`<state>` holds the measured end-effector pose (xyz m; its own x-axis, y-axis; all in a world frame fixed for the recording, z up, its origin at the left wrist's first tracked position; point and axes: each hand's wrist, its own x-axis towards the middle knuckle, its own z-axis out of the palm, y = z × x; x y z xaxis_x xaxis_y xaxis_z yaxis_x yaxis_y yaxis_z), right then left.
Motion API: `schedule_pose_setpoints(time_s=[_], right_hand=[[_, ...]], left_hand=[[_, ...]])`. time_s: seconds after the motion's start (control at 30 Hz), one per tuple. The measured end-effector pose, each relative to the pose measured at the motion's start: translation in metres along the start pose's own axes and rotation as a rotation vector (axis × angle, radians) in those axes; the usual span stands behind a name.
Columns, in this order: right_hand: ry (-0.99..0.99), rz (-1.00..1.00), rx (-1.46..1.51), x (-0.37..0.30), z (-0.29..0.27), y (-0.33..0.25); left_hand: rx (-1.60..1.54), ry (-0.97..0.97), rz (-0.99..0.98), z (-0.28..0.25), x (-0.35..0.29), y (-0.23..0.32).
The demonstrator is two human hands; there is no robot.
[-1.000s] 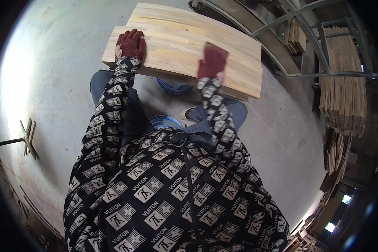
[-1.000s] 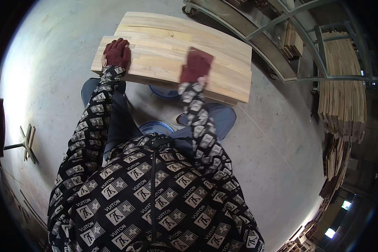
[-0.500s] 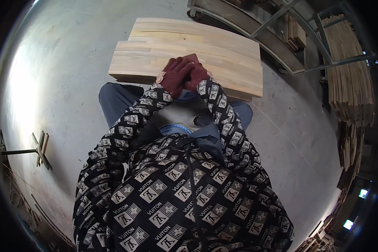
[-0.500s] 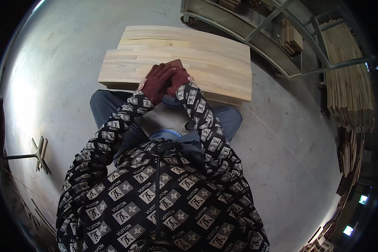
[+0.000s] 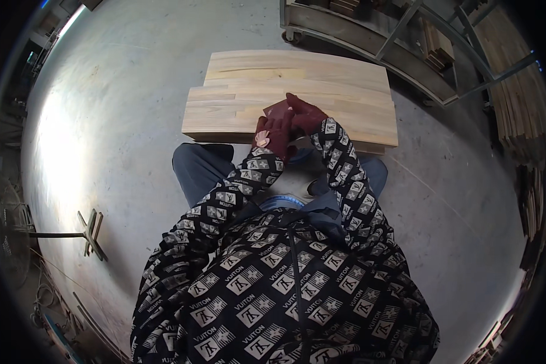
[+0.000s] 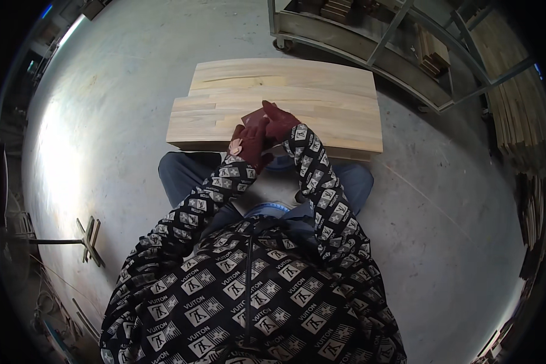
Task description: Sanding the surface of a wooden board with sandpaper.
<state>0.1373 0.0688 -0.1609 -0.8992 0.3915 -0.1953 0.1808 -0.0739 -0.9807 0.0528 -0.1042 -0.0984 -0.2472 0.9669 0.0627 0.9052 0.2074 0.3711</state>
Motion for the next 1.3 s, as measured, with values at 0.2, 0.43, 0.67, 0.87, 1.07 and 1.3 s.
schedule_pose_setpoints(time_s=[0.2,0.43,0.67,0.87,1.07,1.3], right_hand=[[0.787,-0.281,-0.786,0.008,-0.034,-0.002],[0.763,-0.448,-1.306,-0.009,-0.073,0.020],[0.734,-0.371,-1.251,-0.015,-0.063,0.010],[0.829,-0.538,-1.275,-0.013,-0.070,0.012],[0.775,-0.394,-1.238,-0.015,-0.067,0.009],[0.834,-0.491,-1.103,-0.004,-0.076,0.029]], left_hand=[[0.262,0.644,-0.040,0.076,0.051,0.006],[-0.052,0.447,0.259,0.098,0.064,0.028],[-0.004,0.323,0.327,0.055,0.033,-0.024],[0.199,0.442,-0.056,0.002,-0.044,-0.163],[0.200,0.439,-0.122,0.026,0.030,-0.108],[-0.127,0.345,0.283,0.067,0.079,0.011]])
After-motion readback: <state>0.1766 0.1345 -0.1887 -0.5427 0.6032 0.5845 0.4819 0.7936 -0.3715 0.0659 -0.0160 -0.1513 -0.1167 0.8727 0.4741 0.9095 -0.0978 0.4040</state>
